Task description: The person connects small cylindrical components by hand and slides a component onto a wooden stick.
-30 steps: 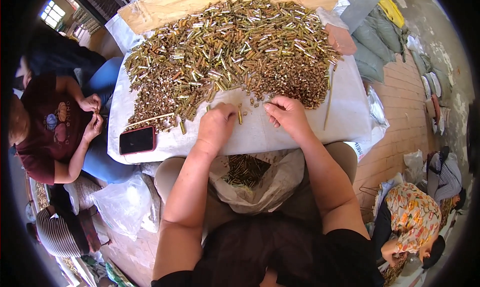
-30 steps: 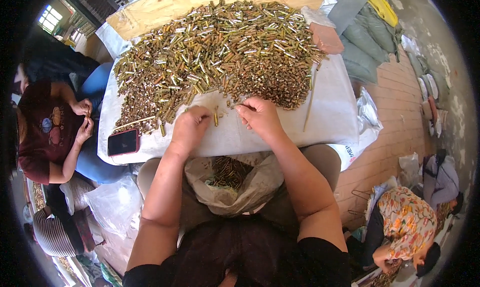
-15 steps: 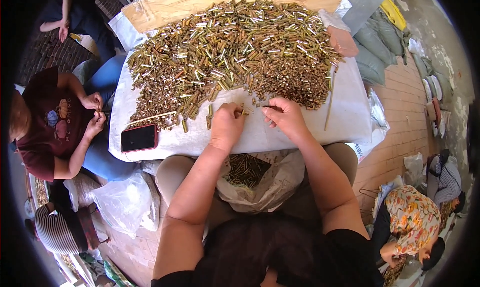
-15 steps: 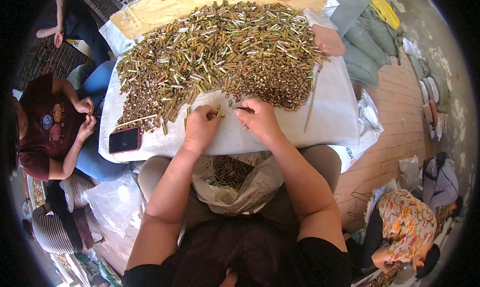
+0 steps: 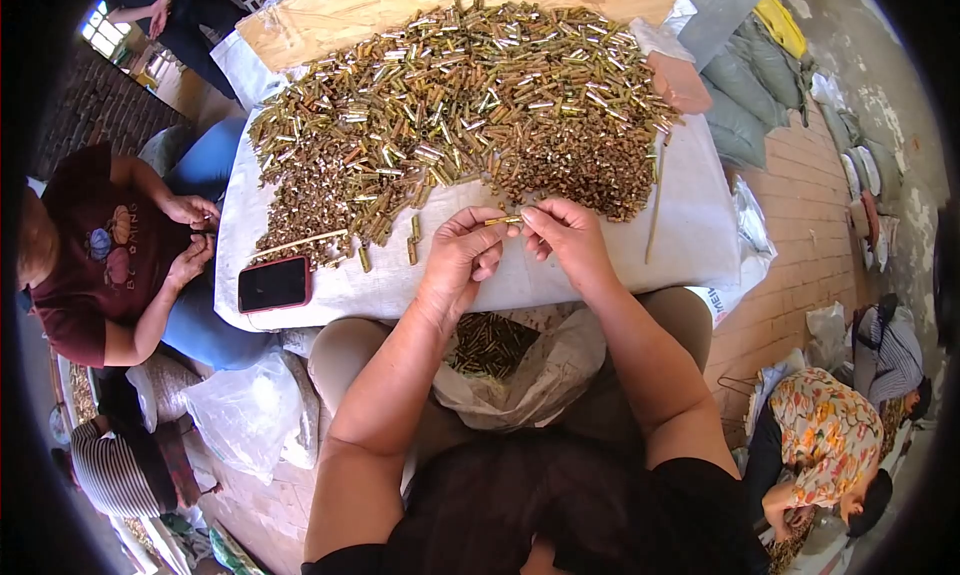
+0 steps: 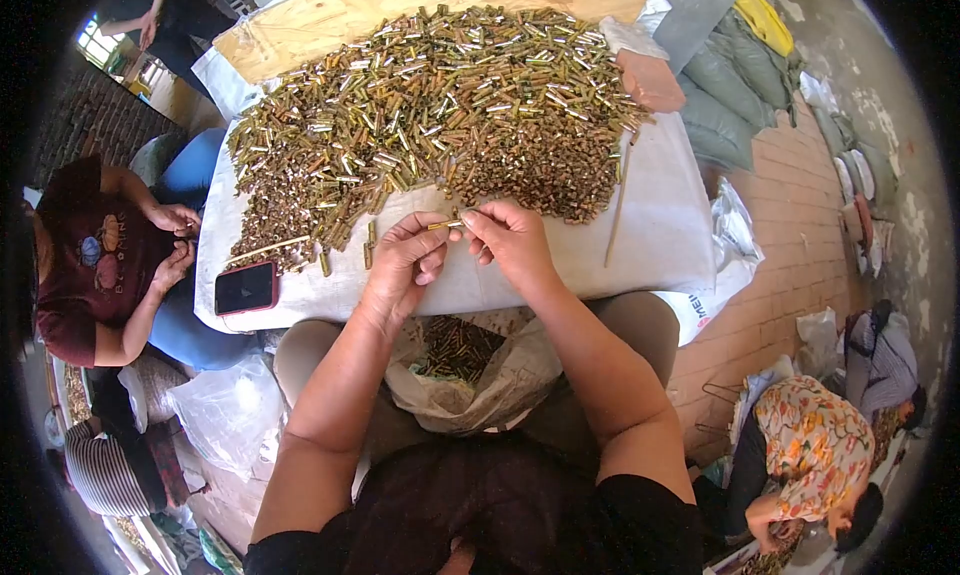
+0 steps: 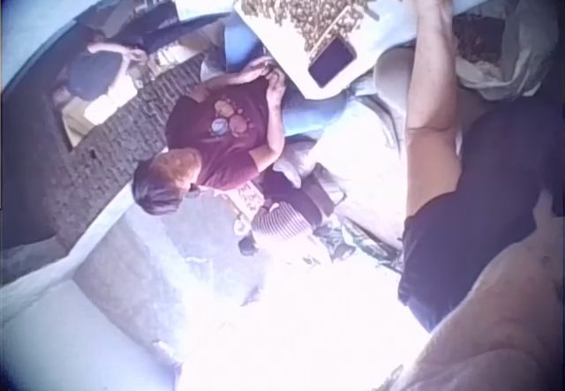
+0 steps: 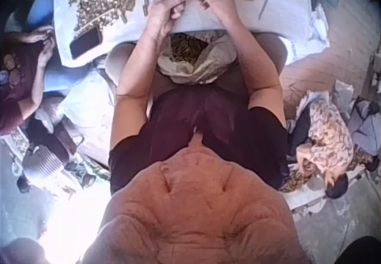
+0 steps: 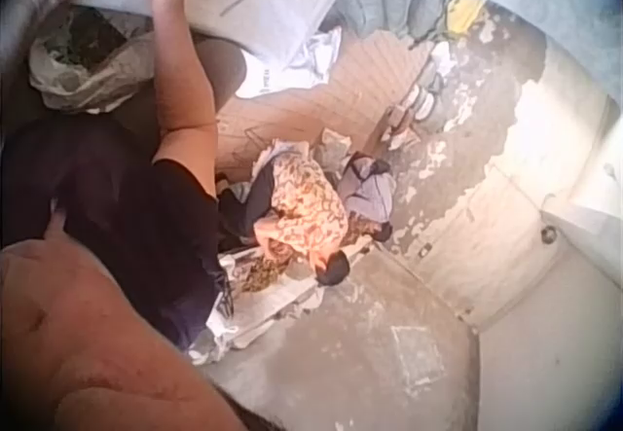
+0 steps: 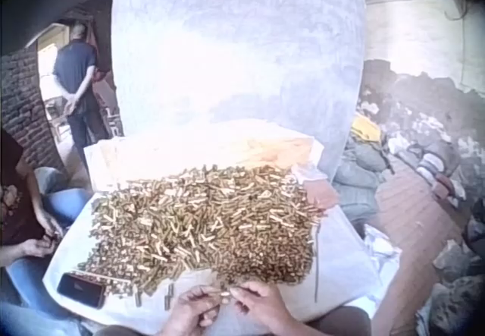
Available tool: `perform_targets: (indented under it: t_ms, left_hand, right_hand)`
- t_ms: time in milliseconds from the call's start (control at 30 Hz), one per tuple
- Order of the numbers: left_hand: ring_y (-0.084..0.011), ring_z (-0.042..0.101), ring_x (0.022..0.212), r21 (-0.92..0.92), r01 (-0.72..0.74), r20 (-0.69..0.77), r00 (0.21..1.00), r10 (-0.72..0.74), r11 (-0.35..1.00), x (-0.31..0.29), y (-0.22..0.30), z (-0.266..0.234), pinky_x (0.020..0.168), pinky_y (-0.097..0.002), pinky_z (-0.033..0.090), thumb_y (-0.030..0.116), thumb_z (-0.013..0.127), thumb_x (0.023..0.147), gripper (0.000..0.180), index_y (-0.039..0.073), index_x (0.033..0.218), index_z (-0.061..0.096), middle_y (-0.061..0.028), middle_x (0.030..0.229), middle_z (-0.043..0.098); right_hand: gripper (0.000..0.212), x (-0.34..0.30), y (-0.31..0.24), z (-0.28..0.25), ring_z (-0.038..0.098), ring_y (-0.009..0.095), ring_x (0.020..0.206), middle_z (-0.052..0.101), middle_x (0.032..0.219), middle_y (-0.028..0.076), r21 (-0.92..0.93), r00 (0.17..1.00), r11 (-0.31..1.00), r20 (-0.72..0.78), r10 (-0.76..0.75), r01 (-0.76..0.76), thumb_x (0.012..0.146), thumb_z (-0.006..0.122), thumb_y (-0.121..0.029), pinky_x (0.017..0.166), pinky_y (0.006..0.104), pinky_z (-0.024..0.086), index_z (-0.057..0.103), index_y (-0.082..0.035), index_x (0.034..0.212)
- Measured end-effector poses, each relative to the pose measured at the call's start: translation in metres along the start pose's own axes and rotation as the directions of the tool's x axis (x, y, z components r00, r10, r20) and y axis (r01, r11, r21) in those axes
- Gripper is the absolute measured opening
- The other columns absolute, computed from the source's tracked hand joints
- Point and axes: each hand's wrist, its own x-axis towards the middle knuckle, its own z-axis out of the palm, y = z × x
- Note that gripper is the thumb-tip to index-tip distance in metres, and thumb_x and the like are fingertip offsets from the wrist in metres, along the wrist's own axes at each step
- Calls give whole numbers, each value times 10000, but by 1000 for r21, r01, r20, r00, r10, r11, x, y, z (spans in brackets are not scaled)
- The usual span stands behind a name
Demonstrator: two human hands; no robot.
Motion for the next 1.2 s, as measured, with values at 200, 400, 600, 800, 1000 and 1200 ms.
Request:
perform_targets:
  t_ms: [200,400,600,800,1000,1200]
  left_hand:
    - [-44,376,436,180,-20,35,999,14,983,0,-6,0,365,-171,256,13,595,825,100,17,918,556,-89,747,628]
    - [-31,362,434,302,-153,78,988,135,941,0,-11,2,376,-176,260,48,568,860,56,24,909,554,-76,698,617]
    - [-38,360,438,317,-128,91,990,104,940,-1,-9,1,393,-173,255,63,542,878,40,47,909,562,-70,686,616]
    - [-28,352,436,393,-178,111,983,146,902,-3,-12,3,389,-174,247,76,544,886,30,51,896,558,-55,677,612]
    - [-25,348,433,391,-154,86,988,131,907,-3,-15,2,387,-175,247,70,539,888,25,52,881,555,-53,670,606]
    - [-26,355,434,428,-154,72,988,136,891,-4,-23,-3,386,-176,250,68,537,887,37,39,875,557,-51,661,598]
  right_hand:
    - [166,-1,-3,1,491,47,521,574,643,0,-28,999,1000,-34,-14,13,863,607,-190,445,192,381,606,-38,794]
    - [187,0,-3,-1,469,45,498,556,623,-9,-56,998,998,-59,21,-24,854,619,-207,436,191,364,599,-47,758]
    - [220,0,-5,0,445,40,468,526,575,-16,-130,997,992,-82,-8,-2,822,660,-213,405,199,335,588,-37,711]
    - [259,5,-1,-7,400,54,465,483,518,-13,-298,998,954,-62,-25,5,810,671,-210,411,241,313,568,-25,660]
    - [332,-5,-1,3,473,210,456,493,531,94,-750,912,602,3,-410,273,812,643,-243,441,352,367,502,-20,610]
    - [295,-16,4,13,510,311,510,504,587,133,-879,803,303,137,-579,368,827,607,-204,471,393,405,466,-41,625]
